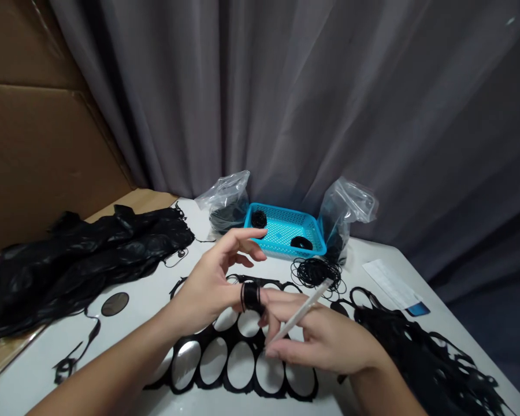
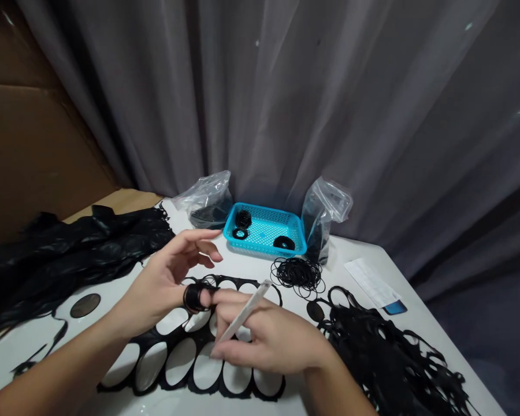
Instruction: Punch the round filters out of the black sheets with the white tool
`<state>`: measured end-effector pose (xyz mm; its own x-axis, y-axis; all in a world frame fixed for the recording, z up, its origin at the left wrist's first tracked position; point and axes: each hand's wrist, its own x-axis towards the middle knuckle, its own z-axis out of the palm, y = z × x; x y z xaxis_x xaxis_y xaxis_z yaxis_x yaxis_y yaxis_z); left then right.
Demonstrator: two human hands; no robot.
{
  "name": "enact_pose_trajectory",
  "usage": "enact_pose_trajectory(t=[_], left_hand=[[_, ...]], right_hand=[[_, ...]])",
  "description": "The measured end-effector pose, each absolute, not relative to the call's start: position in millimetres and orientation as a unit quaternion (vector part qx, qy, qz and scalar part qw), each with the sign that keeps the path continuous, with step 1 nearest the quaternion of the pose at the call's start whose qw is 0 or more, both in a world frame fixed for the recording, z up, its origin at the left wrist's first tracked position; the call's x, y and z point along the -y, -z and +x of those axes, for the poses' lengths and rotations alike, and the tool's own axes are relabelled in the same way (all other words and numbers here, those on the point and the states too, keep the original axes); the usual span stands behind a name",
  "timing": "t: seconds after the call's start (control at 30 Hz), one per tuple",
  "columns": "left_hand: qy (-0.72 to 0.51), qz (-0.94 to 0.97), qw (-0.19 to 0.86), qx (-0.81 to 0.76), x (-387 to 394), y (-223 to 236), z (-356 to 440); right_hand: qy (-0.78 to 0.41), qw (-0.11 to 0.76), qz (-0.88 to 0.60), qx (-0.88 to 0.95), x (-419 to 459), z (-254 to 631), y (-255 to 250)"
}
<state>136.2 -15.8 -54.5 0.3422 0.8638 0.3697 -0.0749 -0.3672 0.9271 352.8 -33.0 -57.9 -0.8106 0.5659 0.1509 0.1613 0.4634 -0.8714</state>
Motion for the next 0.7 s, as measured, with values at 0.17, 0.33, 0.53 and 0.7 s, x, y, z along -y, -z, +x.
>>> enact_pose_trajectory(t=[0.17, 0.33, 0.53, 0.7], left_hand=[[-0.426, 0.725, 0.442, -0.312, 17.8, 58.1, 134.4], [-0.377, 0.773, 0.427, -0.279, 19.0, 61.5, 136.0], [-0.297, 0.754, 0.52, -0.268, 15.5, 66.8, 137.7], [-0.311, 0.77, 0.455, -0.32, 1.2, 69.3, 140.8]], right_hand=[[-0.407, 0.226, -0.233, 0.854, 29.0, 358.1, 52.9], [-0.344, 0.221, -0.199, 0.891, 39.7, 363.3, 37.9], [-0.332, 0.21, -0.172, 0.904, 48.8, 363.3, 24.7], [-0.371, 0.241, -0.158, 0.883, 48.7, 356.6, 34.3]])
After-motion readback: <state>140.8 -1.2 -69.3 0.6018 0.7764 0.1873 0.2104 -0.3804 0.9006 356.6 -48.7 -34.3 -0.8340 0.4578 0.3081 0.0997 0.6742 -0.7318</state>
